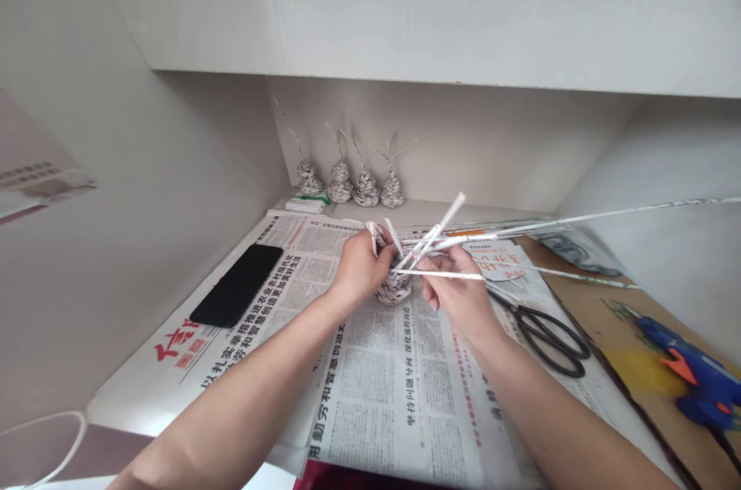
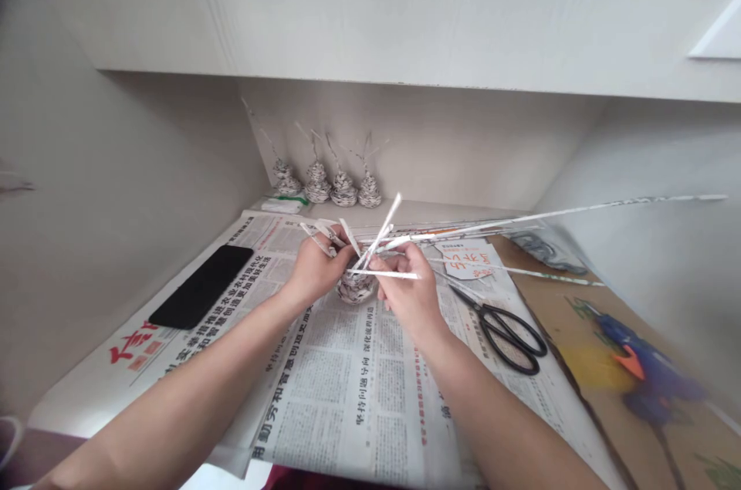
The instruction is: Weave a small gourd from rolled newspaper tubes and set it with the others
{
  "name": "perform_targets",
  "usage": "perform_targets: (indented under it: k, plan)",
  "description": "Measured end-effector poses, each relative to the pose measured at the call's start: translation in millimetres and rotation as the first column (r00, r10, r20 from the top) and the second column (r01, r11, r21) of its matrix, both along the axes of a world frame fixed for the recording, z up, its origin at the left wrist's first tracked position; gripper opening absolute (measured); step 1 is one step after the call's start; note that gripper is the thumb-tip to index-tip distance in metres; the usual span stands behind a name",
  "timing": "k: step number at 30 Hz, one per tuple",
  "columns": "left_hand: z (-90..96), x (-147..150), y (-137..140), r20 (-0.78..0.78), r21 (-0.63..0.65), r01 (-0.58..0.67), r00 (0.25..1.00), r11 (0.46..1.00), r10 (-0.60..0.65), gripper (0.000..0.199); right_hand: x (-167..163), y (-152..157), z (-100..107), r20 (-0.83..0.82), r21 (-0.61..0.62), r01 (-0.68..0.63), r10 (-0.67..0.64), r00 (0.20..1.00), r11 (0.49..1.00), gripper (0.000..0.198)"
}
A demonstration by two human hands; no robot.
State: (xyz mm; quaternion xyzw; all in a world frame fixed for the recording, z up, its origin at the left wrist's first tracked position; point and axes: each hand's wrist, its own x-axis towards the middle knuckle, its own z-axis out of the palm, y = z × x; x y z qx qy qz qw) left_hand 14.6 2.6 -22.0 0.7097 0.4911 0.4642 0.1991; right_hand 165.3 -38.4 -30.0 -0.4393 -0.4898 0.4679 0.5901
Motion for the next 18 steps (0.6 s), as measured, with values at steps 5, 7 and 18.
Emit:
perform_targets:
  k: [5,7,18]
  plan:
    - [-3.2,2.7,-2.9,-0.083,0.069,0.028,0.996,0.997,-0.022,0.016,1.2,-7.6,8.0,0.117,0.165,0.009,-0.028,0.993,0.986,0.016]
    - [-3.5,2.2,-2.1,-0.066,0.057,0.02,0.998,0.998,-0.016,0.016,2.1,-12.4,13.5,0.136,0.318,0.094,-0.143,0.98,0.943,0.009]
    - [-4.1,0.7,4.0,0.169,-0.052,0.025,0.985,0.998,-0.016,0.007,9.6,-21.9,30.8,0.032,0.533,0.234,-0.296,0.955,0.813,0.003]
